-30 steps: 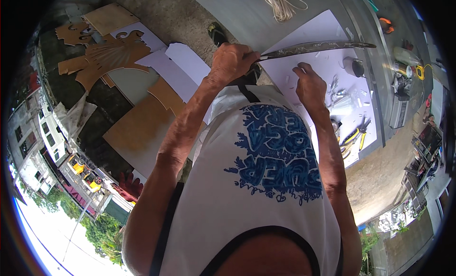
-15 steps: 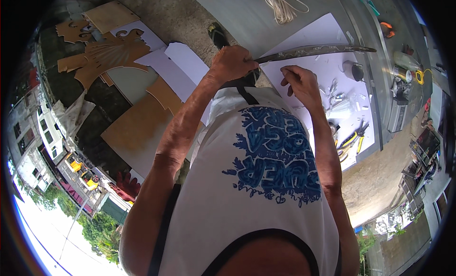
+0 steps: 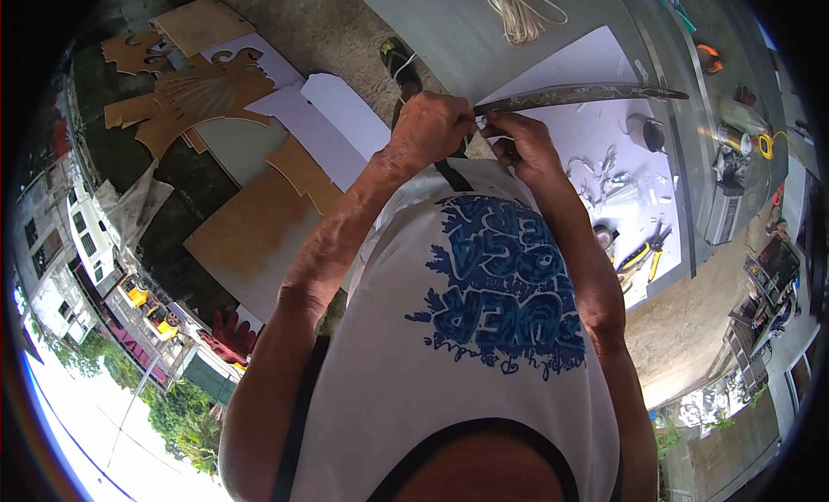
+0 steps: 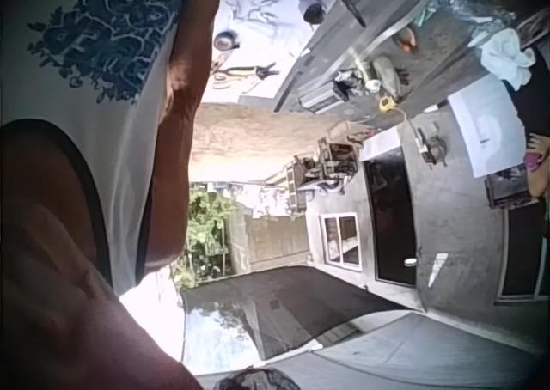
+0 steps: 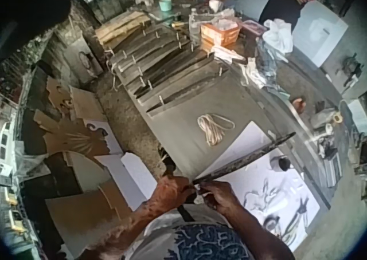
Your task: The person strips the ends of a white cable and inserts them into small plastic connectors. They use scissors to cut the cable and pliers to crimp the connectors onto the wire ends.
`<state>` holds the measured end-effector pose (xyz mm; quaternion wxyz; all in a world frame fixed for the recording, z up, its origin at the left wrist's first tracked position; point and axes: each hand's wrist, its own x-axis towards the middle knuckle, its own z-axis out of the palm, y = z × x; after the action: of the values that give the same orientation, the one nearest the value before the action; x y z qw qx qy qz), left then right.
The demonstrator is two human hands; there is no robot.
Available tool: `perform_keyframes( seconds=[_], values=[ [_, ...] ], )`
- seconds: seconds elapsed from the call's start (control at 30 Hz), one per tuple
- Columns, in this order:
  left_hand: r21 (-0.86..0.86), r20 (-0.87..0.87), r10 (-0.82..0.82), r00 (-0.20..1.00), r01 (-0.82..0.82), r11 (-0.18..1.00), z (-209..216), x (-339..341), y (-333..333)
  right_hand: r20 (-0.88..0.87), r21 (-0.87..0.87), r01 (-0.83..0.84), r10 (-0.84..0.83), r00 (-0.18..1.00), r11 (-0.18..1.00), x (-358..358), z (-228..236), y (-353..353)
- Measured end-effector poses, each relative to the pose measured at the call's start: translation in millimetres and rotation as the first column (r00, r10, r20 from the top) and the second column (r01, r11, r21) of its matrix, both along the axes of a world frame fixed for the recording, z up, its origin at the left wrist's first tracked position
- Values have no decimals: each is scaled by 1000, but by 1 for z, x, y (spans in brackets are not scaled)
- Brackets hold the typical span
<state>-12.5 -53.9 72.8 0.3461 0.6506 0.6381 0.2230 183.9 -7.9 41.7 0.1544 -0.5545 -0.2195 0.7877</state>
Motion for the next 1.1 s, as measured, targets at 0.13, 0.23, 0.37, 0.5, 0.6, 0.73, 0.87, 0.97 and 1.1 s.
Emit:
perform_keyframes(
  seconds=[0.13,0.23,0.37,0.5,0.6,0.73,0.87,0.97,1.1],
  values=[
    [-221,15,106,994,-100,970,3,3,4,-92,-116,103,-114,989,988,1,-5,-4],
    [-287,-55,85,995,-98,953,0,1,8,-122,-128,135,-151,981,982,2,-10,-8],
    [-330,16,118,993,-106,938,-3,0,11,-73,-108,107,-115,991,988,0,-6,-8],
    [-351,61,188,980,-155,923,-11,-5,12,-78,-71,47,-52,996,996,3,-8,-7],
    [-365,152,279,948,-208,907,-8,-5,9,-75,-39,-2,-1,997,999,2,-5,-8],
    [-309,78,263,962,-227,923,-12,-2,7,-49,-4,-64,63,997,998,2,-1,-8],
    [-276,11,236,972,-223,935,-7,0,5,-15,60,-129,131,991,990,3,3,-6],
    [-245,2,252,968,-244,938,-7,2,3,98,88,-218,210,973,972,2,16,-3],
    [-218,14,334,942,-323,921,-12,6,-1,232,217,-338,288,929,916,7,18,-3]
  ],
)
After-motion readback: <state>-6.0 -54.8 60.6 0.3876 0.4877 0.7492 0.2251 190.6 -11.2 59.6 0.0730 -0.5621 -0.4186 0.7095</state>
